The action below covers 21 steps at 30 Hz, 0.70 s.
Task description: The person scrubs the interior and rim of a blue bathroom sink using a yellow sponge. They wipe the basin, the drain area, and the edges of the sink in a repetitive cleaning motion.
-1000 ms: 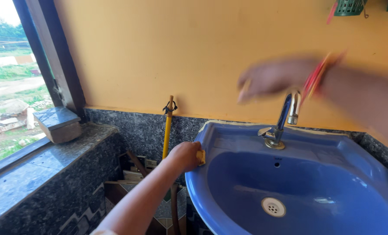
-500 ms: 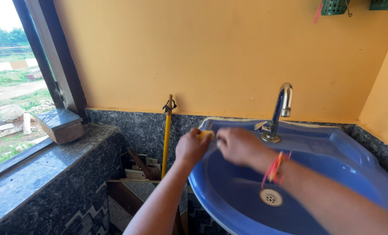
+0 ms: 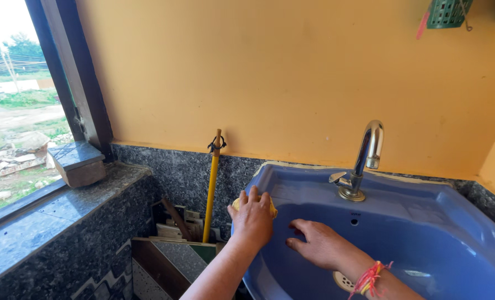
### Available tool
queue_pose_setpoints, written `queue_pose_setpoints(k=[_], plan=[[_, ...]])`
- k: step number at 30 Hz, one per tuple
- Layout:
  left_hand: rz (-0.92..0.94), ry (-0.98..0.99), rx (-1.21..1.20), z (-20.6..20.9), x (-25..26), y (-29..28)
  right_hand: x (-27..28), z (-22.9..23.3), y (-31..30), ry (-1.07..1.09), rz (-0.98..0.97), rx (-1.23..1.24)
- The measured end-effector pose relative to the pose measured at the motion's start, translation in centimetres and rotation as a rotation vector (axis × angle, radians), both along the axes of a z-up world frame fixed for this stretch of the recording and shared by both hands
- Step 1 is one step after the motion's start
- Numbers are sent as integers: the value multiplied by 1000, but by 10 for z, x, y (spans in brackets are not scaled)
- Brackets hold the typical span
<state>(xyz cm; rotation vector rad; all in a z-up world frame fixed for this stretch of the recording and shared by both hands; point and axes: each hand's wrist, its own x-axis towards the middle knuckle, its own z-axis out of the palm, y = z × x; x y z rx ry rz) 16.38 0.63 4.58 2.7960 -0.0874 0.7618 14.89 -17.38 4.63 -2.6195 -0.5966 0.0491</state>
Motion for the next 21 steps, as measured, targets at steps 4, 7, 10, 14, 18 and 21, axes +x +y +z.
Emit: queue_pose_setpoints(k=[4,7,10,14,18,21], plan=[[-45,-12,-111,-8,25,4,1,10,-12,29,50,-95],[-117,-249,-115,-3,57,8,2,12,-12,22,79,-118],[-53,77,-42,15,71,3,1,9,-13,60,76,-129],[-57,116,-38,18,57,0,-1,9,-9,121,71,-133],[-84,-55,-20,1,56,11,-5,7,-5,62,128,-131],[-71,-21,-51,-8,81,10,-6,3,-2,43,186,-150]])
